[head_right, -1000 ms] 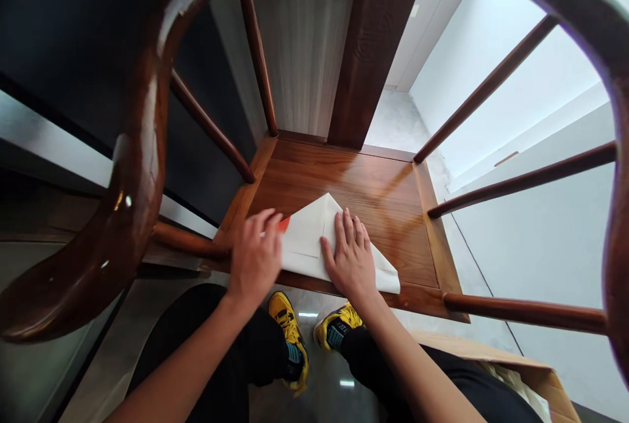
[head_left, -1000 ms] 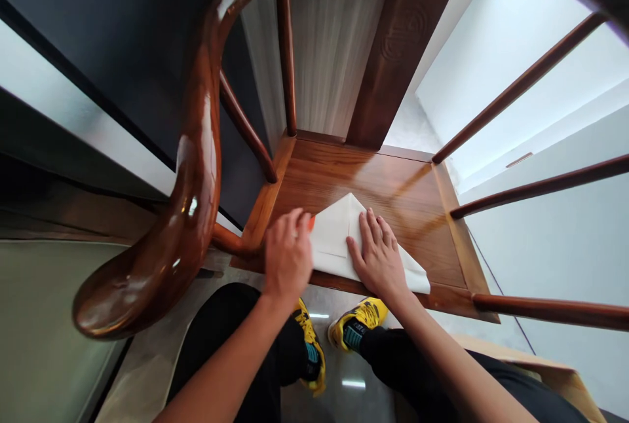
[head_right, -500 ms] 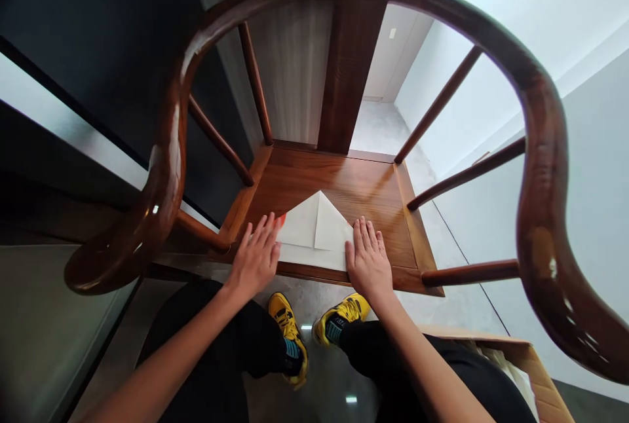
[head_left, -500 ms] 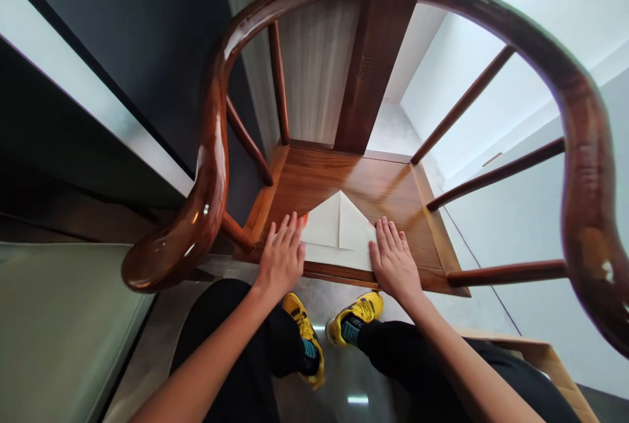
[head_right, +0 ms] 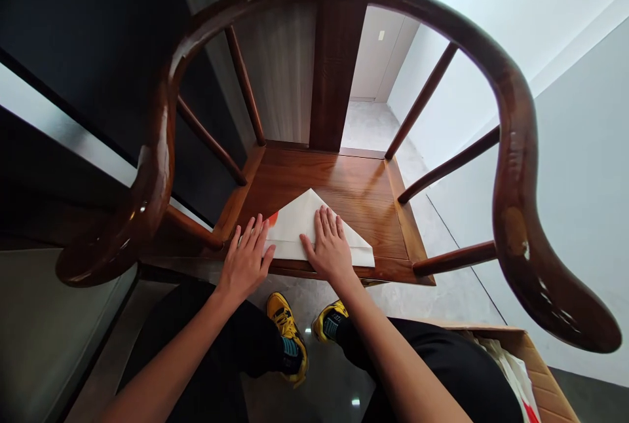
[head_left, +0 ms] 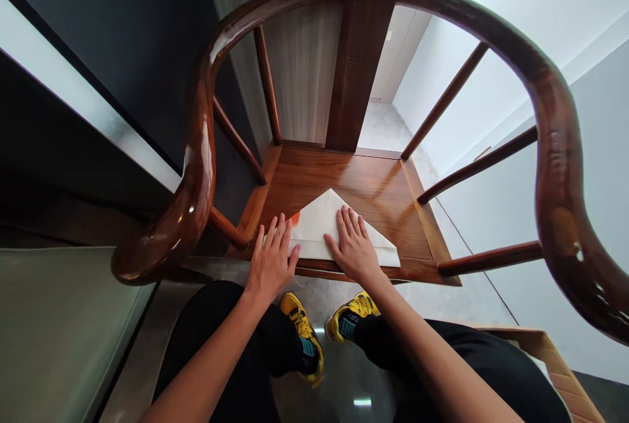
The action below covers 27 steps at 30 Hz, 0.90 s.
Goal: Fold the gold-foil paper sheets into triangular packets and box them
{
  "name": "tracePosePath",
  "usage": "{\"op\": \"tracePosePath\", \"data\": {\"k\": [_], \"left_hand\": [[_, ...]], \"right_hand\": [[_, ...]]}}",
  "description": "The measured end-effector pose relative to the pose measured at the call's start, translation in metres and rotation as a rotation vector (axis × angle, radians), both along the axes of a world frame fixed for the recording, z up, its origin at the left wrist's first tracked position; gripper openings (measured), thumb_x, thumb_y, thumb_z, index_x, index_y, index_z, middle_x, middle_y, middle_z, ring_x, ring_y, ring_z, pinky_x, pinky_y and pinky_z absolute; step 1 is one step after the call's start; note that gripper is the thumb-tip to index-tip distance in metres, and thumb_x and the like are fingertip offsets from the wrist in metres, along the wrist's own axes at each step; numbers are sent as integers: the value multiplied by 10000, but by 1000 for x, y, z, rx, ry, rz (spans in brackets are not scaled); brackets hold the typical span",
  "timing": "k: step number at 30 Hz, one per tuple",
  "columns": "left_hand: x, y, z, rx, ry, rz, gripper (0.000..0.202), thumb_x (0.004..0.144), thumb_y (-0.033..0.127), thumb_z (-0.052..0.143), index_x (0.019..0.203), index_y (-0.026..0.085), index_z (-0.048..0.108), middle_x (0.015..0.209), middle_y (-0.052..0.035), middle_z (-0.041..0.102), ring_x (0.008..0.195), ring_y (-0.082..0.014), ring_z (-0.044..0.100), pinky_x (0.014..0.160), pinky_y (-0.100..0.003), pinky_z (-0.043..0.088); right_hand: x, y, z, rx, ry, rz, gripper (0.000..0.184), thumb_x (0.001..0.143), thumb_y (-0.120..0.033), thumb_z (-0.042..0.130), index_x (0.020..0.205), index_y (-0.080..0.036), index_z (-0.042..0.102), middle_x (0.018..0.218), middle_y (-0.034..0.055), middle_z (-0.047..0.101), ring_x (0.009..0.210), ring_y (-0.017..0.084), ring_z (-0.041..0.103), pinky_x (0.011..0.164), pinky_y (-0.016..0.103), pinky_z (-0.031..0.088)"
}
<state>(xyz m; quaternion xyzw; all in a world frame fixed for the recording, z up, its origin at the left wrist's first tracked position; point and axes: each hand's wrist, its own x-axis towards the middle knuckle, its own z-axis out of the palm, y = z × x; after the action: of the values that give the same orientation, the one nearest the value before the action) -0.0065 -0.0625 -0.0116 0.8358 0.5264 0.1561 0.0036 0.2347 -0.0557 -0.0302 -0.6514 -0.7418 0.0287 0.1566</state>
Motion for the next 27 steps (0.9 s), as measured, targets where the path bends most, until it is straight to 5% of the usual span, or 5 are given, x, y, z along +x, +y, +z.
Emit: {"op": "tracePosePath", "data": {"k": [6,11,20,24,27], "left_hand": [[20,-26,2,-31,31,-79,619,1099,388,384,1665,147,317,1750,-87,244,1631,-276,231,1339,-528,172],[56,-40,9,-68,-2,124,607,1076,357,429,1643,148,372,1741,-123,281,1567,-335,352,1278,-572,266],[54,-67,-1,-285,-60,30,1120,741,26,637,1708,204,100,1780,-92,173,1147,-343,557,881,-496,534],[56,-67,-7,-251,-103,-42,1166,696,-81,521,1712,201,23,1787,-93,102,1119,-311,556,850,-456,516],[49,-45,-1,-218,-99,-195,1013,787,-82,511,1694,251,207,1752,-10,280,1166,-290,551,945,-469,491]], "right_hand": [[12,3,20,42,-28,-102,699,1107,-440,307,1641,10,284,1732,237,235,1642,336,140,1328,564,153],[-15,-29,26,58,-68,175,681,1114,-442,319,1692,-104,197,1762,158,190,1653,292,97,1334,558,149],[-4,-83,29,-4,-56,182,852,1002,-538,592,1688,-161,257,1641,191,455,1435,383,460,1165,558,346],[-3,-88,19,21,-107,209,853,954,-385,663,1673,-128,284,1707,160,361,1543,362,347,1262,576,194],[14,-74,14,22,-148,268,867,942,-295,649,1670,-64,239,1729,172,292,1607,343,256,1314,611,10]]}}
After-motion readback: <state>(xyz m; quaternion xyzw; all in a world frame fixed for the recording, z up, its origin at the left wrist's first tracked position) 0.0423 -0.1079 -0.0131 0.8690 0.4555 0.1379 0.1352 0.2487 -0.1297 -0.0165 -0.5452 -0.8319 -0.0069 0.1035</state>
